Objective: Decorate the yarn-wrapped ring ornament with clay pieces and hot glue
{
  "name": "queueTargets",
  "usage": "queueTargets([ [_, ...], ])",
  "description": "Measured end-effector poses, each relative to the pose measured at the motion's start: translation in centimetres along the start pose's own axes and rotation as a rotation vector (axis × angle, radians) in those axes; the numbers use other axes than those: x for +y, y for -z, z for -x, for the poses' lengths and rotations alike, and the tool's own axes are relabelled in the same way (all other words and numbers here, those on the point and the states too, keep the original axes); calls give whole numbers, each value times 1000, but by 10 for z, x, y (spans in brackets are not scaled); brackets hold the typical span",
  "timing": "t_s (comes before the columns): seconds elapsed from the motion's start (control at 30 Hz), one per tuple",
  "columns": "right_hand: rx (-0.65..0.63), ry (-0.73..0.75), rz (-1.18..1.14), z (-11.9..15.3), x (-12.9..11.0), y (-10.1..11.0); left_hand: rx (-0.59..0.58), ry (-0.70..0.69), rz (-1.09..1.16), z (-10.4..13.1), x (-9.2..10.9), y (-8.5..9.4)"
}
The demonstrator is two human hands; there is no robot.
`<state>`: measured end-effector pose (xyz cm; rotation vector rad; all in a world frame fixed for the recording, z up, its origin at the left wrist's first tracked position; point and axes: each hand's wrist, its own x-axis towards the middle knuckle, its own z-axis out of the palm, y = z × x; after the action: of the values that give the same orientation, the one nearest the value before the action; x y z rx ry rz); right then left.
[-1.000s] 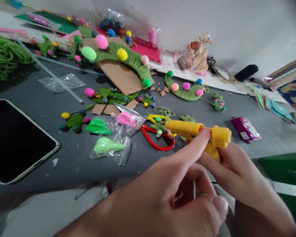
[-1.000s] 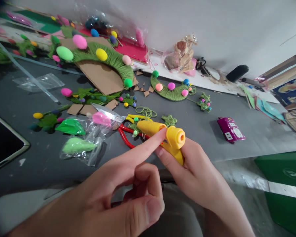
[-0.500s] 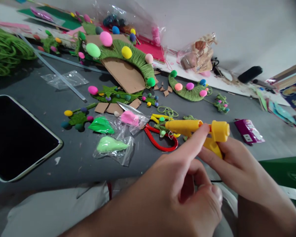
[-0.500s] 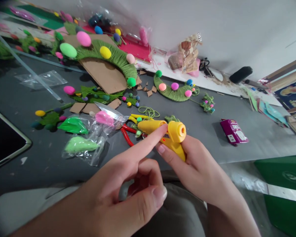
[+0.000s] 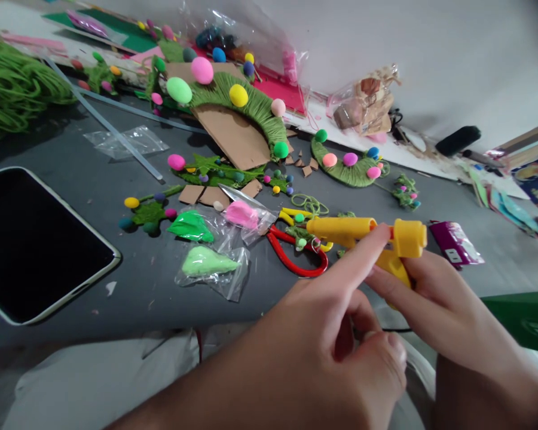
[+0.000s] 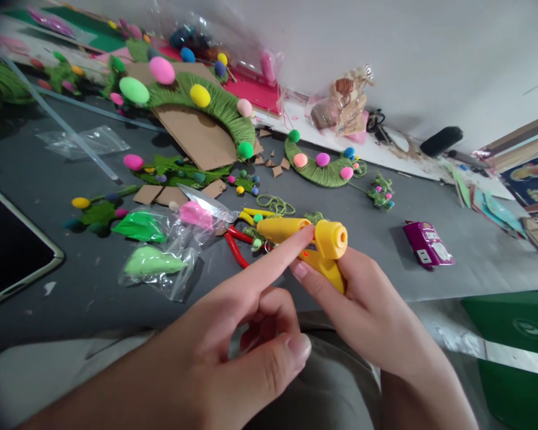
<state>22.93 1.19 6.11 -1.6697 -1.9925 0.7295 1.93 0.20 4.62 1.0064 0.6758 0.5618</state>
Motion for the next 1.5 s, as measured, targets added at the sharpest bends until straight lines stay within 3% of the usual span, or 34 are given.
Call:
queueTargets([
  [0.2, -16, -65, -31, 1, -3, 5, -45, -117, -118, 4, -5, 0],
  [0.27, -30, -84, -42, 0, -4, 5, 34, -228, -169, 5, -3, 7],
  [0.43, -80, -191, -32, -2, -4, 4, 639, -446, -330, 1, 10, 38],
  [0.53, -76, -230, -19, -2, -5, 4, 822, -518, -586, -3, 16, 53],
  [0.67, -68, -216, -18, -4, -7, 4, 790, -519, -790, -11, 15, 63],
  [0.83, -76, -234, -31, -6, -7, 3, 702, -534, -820, -21, 5, 70],
  [1.5, -114, -159, 46, -2, -7, 4, 667, -462, -855, -17, 8, 65],
])
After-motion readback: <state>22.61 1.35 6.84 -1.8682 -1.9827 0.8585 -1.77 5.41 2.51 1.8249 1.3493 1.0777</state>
